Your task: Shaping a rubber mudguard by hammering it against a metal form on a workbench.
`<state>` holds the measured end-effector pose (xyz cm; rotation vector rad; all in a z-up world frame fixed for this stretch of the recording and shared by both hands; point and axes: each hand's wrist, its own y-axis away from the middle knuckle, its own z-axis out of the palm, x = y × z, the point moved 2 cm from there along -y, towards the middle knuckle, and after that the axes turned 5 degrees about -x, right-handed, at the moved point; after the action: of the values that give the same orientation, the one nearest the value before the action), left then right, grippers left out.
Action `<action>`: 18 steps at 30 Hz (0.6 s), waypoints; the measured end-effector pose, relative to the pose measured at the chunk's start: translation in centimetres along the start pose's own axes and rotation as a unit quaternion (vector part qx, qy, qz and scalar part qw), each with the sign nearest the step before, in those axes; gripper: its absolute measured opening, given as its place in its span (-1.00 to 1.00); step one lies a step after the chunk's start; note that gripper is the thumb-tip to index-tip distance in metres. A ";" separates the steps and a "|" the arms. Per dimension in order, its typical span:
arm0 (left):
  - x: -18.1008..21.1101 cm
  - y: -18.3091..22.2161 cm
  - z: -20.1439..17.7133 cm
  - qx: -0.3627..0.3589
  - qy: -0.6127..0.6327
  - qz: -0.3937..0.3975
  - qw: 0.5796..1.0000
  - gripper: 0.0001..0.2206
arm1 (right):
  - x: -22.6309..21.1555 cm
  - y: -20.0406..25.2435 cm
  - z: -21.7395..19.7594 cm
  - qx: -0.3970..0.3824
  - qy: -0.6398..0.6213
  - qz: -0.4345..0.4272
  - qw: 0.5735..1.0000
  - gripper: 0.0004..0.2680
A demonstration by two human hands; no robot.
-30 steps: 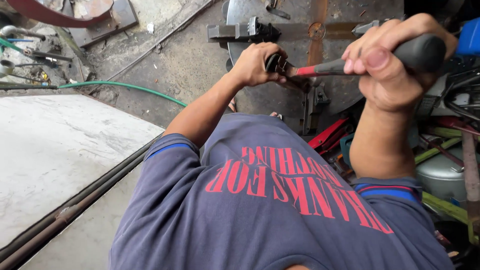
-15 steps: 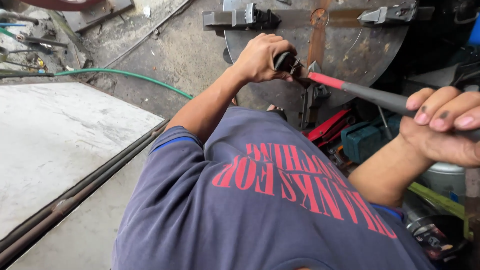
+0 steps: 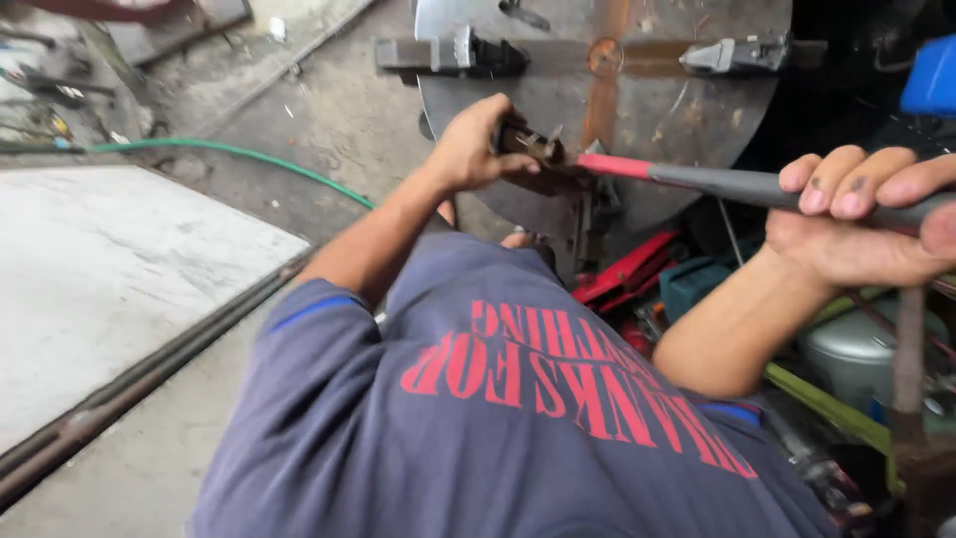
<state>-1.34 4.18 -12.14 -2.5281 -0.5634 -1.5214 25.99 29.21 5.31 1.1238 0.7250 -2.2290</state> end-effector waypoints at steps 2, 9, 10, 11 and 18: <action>0.7 -0.7 -0.3 -0.002 -0.026 0.008 1.000 -0.42 | 0.6 -1.5 2.5 -0.058 0.014 0.015 0.998 -0.77; 4.2 0.1 0.4 -0.019 -0.093 0.028 0.995 -0.45 | 0.8 -4.2 12.3 -0.113 0.206 0.057 0.970 -0.75; 4.3 0.2 0.6 -0.020 -0.092 0.028 0.995 -0.45 | 1.2 -4.4 12.6 -0.112 0.207 0.058 0.970 -0.75; 4.6 0.2 0.8 -0.020 -0.121 0.041 0.992 -0.50 | 1.7 -4.6 12.9 -0.087 0.200 0.082 0.972 -0.77; 5.3 0.2 2.1 -0.001 -0.233 0.082 0.969 -0.60 | 4.0 -6.5 10.9 -0.035 0.193 0.185 0.963 -0.59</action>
<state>2.72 5.92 -8.48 -2.8595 -0.3857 -0.8719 13.69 25.71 9.01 1.5402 0.6712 -1.6805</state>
